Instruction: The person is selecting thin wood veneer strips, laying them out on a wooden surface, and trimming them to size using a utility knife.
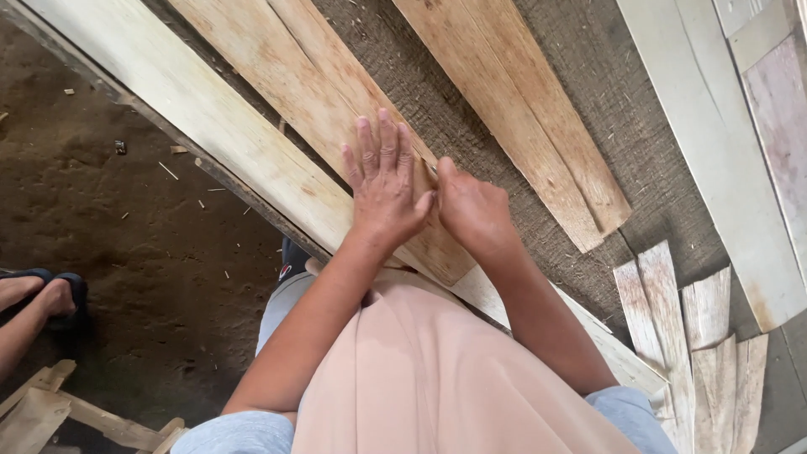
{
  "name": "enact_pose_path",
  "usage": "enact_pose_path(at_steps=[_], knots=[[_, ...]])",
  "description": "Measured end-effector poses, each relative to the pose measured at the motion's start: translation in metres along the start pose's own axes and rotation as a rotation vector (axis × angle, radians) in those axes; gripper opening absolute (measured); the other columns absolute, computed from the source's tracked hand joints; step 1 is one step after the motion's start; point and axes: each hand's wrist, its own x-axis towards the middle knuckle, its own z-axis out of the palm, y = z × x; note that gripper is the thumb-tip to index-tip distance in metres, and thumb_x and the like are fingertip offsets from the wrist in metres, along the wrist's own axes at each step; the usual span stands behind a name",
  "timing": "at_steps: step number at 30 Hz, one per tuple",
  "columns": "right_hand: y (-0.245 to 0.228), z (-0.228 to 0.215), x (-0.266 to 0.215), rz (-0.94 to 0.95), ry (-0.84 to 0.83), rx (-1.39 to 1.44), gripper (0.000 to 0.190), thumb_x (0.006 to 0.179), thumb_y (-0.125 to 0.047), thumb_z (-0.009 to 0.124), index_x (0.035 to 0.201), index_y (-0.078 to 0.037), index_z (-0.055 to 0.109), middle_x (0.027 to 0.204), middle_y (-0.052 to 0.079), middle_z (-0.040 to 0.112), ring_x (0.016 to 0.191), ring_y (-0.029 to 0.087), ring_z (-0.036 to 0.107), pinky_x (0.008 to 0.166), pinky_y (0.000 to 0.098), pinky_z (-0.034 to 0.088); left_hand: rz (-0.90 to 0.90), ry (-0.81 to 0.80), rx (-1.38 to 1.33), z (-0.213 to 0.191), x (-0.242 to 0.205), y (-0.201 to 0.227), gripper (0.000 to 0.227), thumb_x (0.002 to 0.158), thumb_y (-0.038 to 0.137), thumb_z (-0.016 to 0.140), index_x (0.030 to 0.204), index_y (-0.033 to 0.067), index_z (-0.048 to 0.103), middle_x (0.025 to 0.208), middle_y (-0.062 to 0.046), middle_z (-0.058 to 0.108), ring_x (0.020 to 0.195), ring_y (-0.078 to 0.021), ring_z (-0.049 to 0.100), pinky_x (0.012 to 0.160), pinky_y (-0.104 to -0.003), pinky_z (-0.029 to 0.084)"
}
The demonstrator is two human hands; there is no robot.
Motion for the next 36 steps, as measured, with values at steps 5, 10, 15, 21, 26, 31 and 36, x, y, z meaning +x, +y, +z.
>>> enact_pose_path(at_steps=[5,10,15,21,26,31,36], knots=[[0.001,0.002,-0.005,-0.031,0.101,-0.085,0.014,0.102,-0.023,0.041,0.111,-0.013,0.047,0.085,0.017,0.067,0.08,0.045,0.074,0.071,0.0623,0.058,-0.022,-0.009,0.004,0.006,0.002,-0.001,0.119,0.083,0.048,0.079,0.167,0.0096,0.005,0.17,-0.014,-0.018,0.153,-0.0436,-0.021,0.119,-0.068,-0.011],[0.008,0.004,-0.015,-0.048,0.133,-0.066,0.014,0.105,-0.021,0.035,0.108,-0.013,0.047,0.085,0.019,0.067,0.079,0.044,0.074,0.069,0.0616,0.058,-0.052,-0.006,0.008,0.005,0.003,-0.002,0.117,0.084,0.05,0.077,0.168,0.0122,0.005,0.171,-0.011,-0.018,0.153,-0.0413,-0.023,0.12,-0.065,-0.013],[0.022,0.013,-0.029,-0.045,0.121,-0.057,0.016,0.105,-0.023,0.037,0.108,-0.012,0.048,0.084,0.019,0.067,0.079,0.045,0.074,0.068,0.0629,0.058,-0.063,-0.014,-0.002,0.002,0.001,0.001,0.114,0.086,0.051,0.075,0.168,0.0127,0.007,0.171,-0.011,-0.017,0.153,-0.039,-0.023,0.12,-0.063,-0.015],[0.033,0.016,-0.044,-0.01,0.076,-0.055,0.014,0.104,-0.024,0.038,0.109,-0.014,0.047,0.084,0.018,0.066,0.077,0.046,0.073,0.068,0.0641,0.057,-0.074,-0.056,0.043,-0.002,0.001,0.006,0.116,0.085,0.054,0.074,0.168,0.0116,0.006,0.17,-0.013,-0.017,0.153,-0.0404,-0.023,0.12,-0.065,-0.013],[0.036,0.018,-0.043,0.004,0.125,-0.041,0.014,0.104,-0.024,0.039,0.108,-0.013,0.048,0.083,0.019,0.065,0.076,0.046,0.073,0.067,0.0629,0.058,-0.09,-0.048,0.027,0.013,0.003,0.022,0.098,0.095,0.044,0.061,0.167,0.0092,0.004,0.169,-0.012,-0.021,0.152,-0.0401,-0.024,0.119,-0.065,-0.014],[0.042,0.016,-0.049,-0.004,0.092,-0.01,0.017,0.106,-0.023,0.033,0.109,-0.013,0.047,0.083,0.02,0.065,0.078,0.047,0.073,0.069,0.0622,0.057,-0.103,-0.009,0.048,0.03,0.0,0.023,0.095,0.103,0.052,0.056,0.168,0.0085,0.002,0.17,-0.014,-0.02,0.153,-0.0406,-0.023,0.119,-0.065,-0.016],[0.055,0.022,-0.06,0.028,0.004,-0.028,0.016,0.106,-0.022,0.034,0.11,-0.014,0.046,0.082,0.016,0.065,0.077,0.044,0.074,0.069,0.0619,0.057,-0.096,0.044,0.109,0.037,-0.001,0.023,0.1,0.102,0.058,0.059,0.168,0.008,0.003,0.171,-0.016,-0.014,0.155,-0.0429,-0.018,0.119,-0.067,-0.012]])
